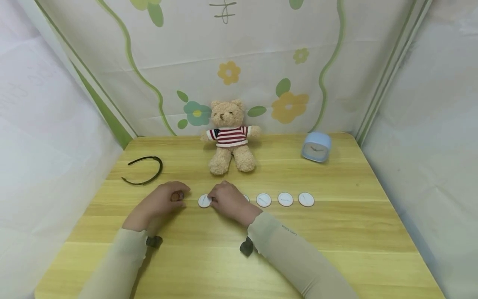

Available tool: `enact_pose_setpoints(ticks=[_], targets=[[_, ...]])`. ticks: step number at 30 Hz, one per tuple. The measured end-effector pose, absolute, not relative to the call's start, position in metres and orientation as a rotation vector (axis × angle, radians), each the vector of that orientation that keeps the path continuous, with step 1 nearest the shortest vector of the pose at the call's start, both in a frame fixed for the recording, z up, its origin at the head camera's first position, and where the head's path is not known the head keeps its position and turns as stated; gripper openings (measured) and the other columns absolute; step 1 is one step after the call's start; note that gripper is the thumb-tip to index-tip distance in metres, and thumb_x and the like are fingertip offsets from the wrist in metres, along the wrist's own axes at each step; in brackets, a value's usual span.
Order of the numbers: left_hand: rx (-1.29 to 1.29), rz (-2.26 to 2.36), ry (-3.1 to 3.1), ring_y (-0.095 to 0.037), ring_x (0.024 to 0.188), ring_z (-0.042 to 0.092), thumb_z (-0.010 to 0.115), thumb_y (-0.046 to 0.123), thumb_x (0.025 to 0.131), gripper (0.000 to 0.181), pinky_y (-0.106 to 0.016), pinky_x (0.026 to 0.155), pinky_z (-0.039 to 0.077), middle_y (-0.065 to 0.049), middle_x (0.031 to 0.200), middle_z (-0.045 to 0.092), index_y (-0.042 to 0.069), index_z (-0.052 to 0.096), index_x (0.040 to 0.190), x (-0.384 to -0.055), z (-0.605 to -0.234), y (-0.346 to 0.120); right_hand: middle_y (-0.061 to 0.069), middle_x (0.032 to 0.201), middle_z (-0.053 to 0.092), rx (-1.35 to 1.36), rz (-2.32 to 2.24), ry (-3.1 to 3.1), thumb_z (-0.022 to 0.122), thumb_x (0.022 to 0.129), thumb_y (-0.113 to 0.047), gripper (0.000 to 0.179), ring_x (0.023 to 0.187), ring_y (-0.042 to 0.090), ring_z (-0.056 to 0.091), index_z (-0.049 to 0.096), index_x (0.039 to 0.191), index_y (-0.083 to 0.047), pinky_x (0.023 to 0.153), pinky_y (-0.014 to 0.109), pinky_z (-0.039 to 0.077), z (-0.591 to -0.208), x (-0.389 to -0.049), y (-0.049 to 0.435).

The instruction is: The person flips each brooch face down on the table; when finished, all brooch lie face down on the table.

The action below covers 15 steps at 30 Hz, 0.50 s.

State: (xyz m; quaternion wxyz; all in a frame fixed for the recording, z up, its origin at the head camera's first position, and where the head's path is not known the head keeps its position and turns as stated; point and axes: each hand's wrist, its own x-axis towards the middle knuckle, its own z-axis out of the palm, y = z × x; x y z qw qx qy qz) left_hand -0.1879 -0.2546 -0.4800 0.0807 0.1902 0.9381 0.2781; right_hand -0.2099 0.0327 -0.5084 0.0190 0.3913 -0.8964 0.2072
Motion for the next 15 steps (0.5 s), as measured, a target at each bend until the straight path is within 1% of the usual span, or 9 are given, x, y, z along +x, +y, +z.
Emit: enact_pose_setpoints(ticks=[2,4,6,9,11,15], targets=[[0.567,0.798,2.82,-0.042,0.14,0.06,0.087,0.011,0.094,0.056,-0.062,0.116,0.049,-0.018,0.151,0.064,0.007,0.067,0.147,-0.187,-0.48,-0.268,0.001,0.12,0.08,1.215,0.633,-2.778,0.078,0.103,-0.022,0.021,0.113,0.021,0.07,0.083,0.122,-0.013,0.104,0.037,0.056,-0.509,-0.211,0.032],[0.538,0.776,2.823,-0.044,0.148,0.052,0.088,0.011,0.092,0.063,-0.064,0.122,0.043,-0.019,0.158,0.058,0.008,0.064,0.15,-0.186,-0.48,-0.279,0.0,0.12,0.08,1.209,0.623,-2.781,0.078,0.103,-0.023,0.021,0.112,0.02,0.07,0.083,0.121,-0.013,0.103,0.037,0.056,-0.509,-0.211,0.032],[0.51,0.779,2.807,-0.045,0.15,0.05,0.088,0.009,0.092,0.065,-0.065,0.124,0.04,-0.019,0.16,0.057,0.008,0.062,0.152,-0.186,-0.48,-0.287,0.0,0.12,0.08,1.203,0.618,-2.783,0.079,0.102,-0.023,0.022,0.112,0.02,0.07,0.082,0.121,-0.013,0.103,0.037,0.056,-0.509,-0.211,0.033],[0.438,0.823,2.774,-0.043,0.15,0.051,0.086,0.01,0.095,0.059,-0.066,0.124,0.04,-0.014,0.156,0.061,0.014,0.065,0.15,-0.187,-0.481,-0.293,0.0,0.121,0.08,1.201,0.632,-2.791,0.079,0.103,-0.023,0.022,0.112,0.021,0.069,0.082,0.122,-0.013,0.103,0.038,0.056,-0.508,-0.212,0.033],[0.417,0.853,2.756,-0.041,0.148,0.053,0.083,0.01,0.097,0.052,-0.066,0.124,0.04,-0.012,0.153,0.063,0.017,0.068,0.146,-0.187,-0.482,-0.295,0.001,0.122,0.08,1.206,0.645,-2.798,0.078,0.103,-0.023,0.023,0.113,0.022,0.069,0.082,0.123,-0.012,0.103,0.038,0.056,-0.507,-0.212,0.033],[0.424,0.881,2.75,-0.038,0.144,0.056,0.081,0.009,0.099,0.041,-0.064,0.123,0.042,-0.008,0.146,0.067,0.02,0.074,0.137,-0.188,-0.484,-0.293,0.001,0.126,0.079,1.204,0.635,-2.822,0.075,0.105,-0.025,0.026,0.116,0.021,0.068,0.08,0.128,-0.013,0.105,0.038,0.056,-0.509,-0.212,0.032]])
